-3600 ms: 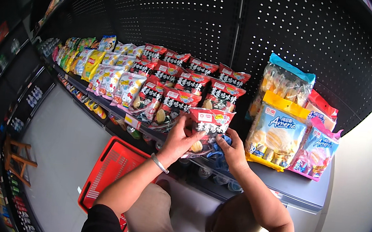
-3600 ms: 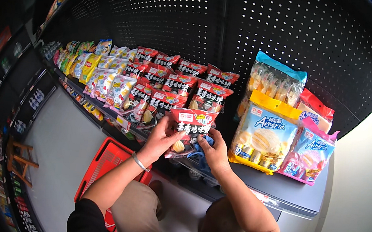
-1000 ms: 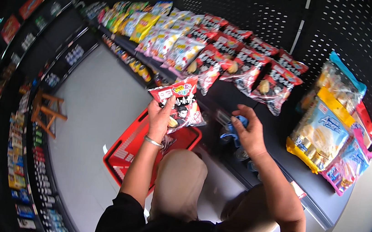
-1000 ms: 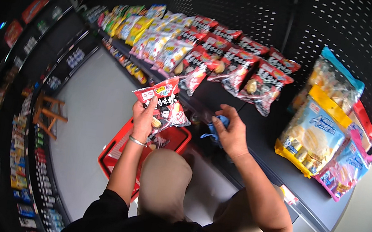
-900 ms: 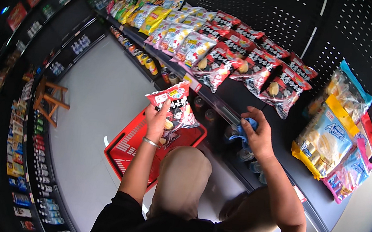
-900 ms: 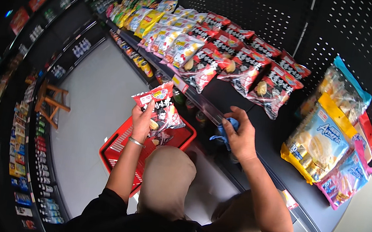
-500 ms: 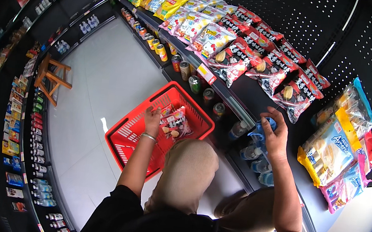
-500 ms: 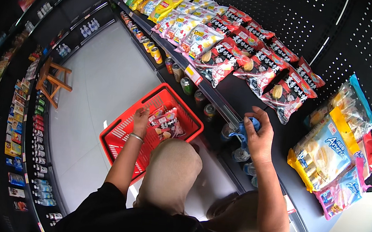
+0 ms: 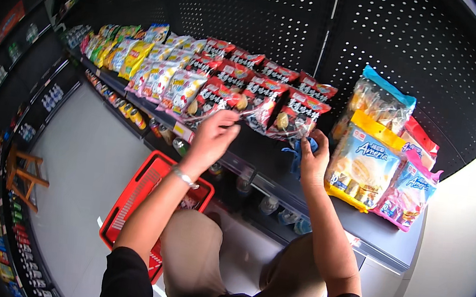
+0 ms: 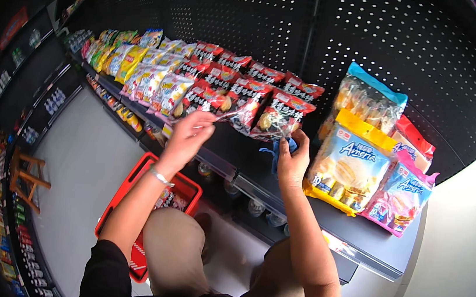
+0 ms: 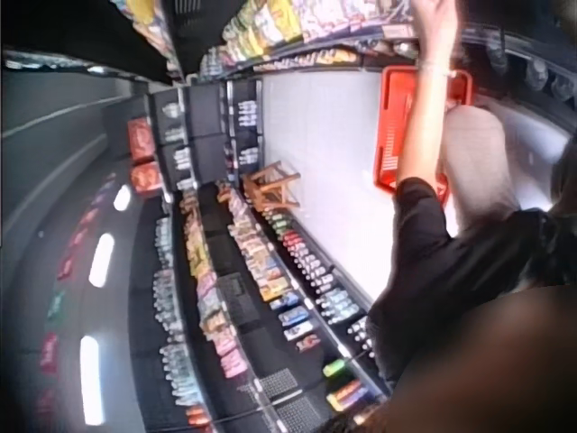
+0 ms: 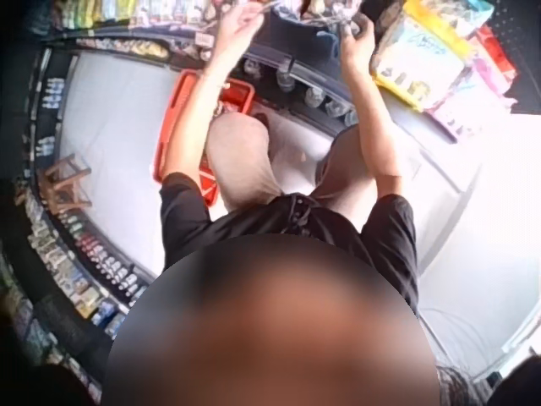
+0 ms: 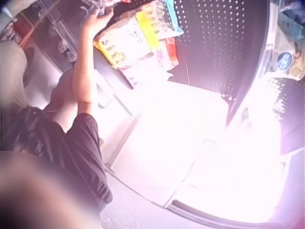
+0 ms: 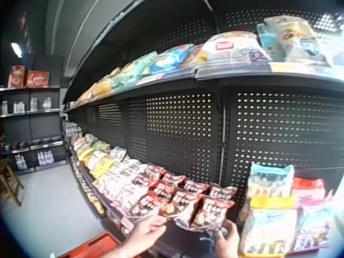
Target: The person walks through a grocery store aisle carrying a red basket and a blue cloth. They kneel down to wipe the shelf surface and then systematically pick up various snack packages from the basket to place them onto the shelf, arranging them in rows.
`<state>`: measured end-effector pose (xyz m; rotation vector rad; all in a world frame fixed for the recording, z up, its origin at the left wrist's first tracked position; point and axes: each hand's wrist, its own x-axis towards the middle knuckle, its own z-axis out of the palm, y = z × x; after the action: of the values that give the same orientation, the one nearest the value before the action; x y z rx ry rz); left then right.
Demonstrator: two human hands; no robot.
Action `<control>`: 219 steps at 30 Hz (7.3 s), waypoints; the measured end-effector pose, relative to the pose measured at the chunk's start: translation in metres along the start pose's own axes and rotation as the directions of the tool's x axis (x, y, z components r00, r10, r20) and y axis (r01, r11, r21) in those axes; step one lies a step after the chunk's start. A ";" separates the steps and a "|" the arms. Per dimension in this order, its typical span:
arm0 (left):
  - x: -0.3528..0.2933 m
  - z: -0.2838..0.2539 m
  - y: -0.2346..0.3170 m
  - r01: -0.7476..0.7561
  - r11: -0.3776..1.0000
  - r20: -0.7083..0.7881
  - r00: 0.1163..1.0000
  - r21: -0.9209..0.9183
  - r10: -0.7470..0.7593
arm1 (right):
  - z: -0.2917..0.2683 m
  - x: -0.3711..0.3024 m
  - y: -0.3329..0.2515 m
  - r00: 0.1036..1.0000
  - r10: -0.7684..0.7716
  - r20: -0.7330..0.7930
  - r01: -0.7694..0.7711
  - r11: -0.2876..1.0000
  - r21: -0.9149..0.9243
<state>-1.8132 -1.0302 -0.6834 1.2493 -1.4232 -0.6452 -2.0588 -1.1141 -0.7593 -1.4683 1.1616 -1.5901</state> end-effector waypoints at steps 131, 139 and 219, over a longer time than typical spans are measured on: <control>-0.259 -0.146 -0.155 0.212 0.787 -0.712 0.337 -0.580 -0.616 | 0.131 -0.139 -0.072 0.455 0.070 0.888 -0.182 0.983 0.016; -0.280 -0.099 -0.221 0.224 0.832 -0.660 0.521 -0.507 -0.542 | 0.119 -0.147 -0.090 0.316 0.157 0.936 -0.246 0.966 -0.079; -0.125 -0.093 -0.109 0.003 0.873 -0.593 0.733 -0.487 -0.333 | 0.071 -0.044 -0.056 0.694 -0.048 0.718 0.152 0.985 -0.081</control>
<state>-1.7070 -0.9248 -0.8004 1.0721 -0.5078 -0.5352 -1.9776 -1.0645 -0.7274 -2.0141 0.7281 -0.8307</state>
